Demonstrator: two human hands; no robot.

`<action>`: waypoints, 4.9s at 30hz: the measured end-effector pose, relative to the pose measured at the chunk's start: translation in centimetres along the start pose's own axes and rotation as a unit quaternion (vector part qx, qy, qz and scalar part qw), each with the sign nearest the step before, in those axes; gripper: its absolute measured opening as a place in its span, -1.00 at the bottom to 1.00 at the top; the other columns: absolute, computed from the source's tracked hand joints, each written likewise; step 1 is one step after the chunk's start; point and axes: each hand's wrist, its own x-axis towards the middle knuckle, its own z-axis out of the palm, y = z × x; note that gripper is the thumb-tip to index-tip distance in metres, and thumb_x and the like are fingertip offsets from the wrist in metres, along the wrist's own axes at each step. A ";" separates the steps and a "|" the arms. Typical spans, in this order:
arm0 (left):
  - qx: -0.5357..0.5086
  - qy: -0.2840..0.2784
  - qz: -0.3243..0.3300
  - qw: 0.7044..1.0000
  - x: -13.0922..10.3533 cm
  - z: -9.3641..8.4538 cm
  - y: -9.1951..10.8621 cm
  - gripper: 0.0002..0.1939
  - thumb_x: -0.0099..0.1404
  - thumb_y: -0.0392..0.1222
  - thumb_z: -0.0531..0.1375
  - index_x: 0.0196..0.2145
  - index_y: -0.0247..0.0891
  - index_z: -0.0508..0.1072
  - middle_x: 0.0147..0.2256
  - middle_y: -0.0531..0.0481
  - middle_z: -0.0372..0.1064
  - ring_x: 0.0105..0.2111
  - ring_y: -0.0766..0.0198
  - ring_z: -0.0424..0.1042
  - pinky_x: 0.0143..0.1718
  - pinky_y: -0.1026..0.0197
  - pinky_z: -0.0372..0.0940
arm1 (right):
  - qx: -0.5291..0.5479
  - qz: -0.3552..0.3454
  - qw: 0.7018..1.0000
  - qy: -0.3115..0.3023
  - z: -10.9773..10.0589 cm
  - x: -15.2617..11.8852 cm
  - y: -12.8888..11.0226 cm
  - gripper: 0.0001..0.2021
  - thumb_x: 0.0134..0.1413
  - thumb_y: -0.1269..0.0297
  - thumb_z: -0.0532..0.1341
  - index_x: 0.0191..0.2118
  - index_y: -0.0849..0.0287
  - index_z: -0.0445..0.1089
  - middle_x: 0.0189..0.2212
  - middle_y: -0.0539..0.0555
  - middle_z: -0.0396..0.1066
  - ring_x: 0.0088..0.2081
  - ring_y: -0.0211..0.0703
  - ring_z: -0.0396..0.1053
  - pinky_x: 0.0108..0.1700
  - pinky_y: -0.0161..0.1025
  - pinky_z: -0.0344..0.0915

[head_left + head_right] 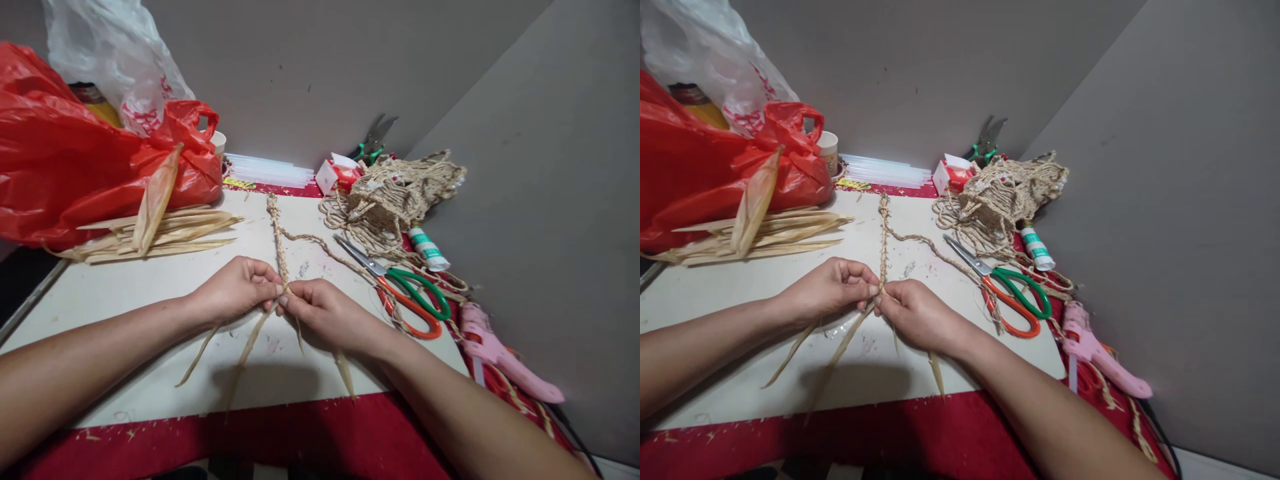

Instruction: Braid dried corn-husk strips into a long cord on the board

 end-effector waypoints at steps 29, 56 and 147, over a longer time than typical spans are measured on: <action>-0.013 0.048 -0.005 0.999 -0.3 0.2 0.4 -0.87 0.00 -0.24 0.25 -0.48 -0.36 0.41 -0.62 0.04 0.37 -0.62 0.44 0.27 -0.51 0.35 0.13 | 0.043 -0.024 0.997 -0.058 -1.1 0.0 -0.6 -0.69 0.16 0.17 0.04 -0.40 0.27 0.40 -0.58 -0.04 0.15 -0.50 -0.33 0.06 -0.43 -0.37 0.06; 0.022 0.019 0.036 0.999 -0.9 0.6 0.3 -0.84 0.14 -0.26 0.09 -0.56 -0.33 0.33 -0.62 0.03 0.29 -0.63 0.46 0.15 -0.55 0.34 0.05 | 0.413 0.135 0.900 0.007 1.5 -0.1 -0.4 -0.76 -0.04 0.18 0.21 -0.44 0.32 0.40 -0.81 -0.21 -0.09 -0.75 -0.49 -0.26 -0.70 -0.42 -0.33; 0.050 0.001 -0.017 0.999 -2.4 1.1 0.2 -0.81 0.10 -0.19 0.09 -0.60 -0.31 0.26 -0.64 0.12 0.15 -0.60 0.45 0.08 -0.58 0.36 -0.03 | -0.135 -0.020 0.990 0.042 3.2 -3.1 -1.7 -0.78 0.12 0.31 0.05 -0.53 0.17 0.25 -0.69 -0.04 0.13 -0.64 -0.36 -0.05 -0.55 -0.31 -0.12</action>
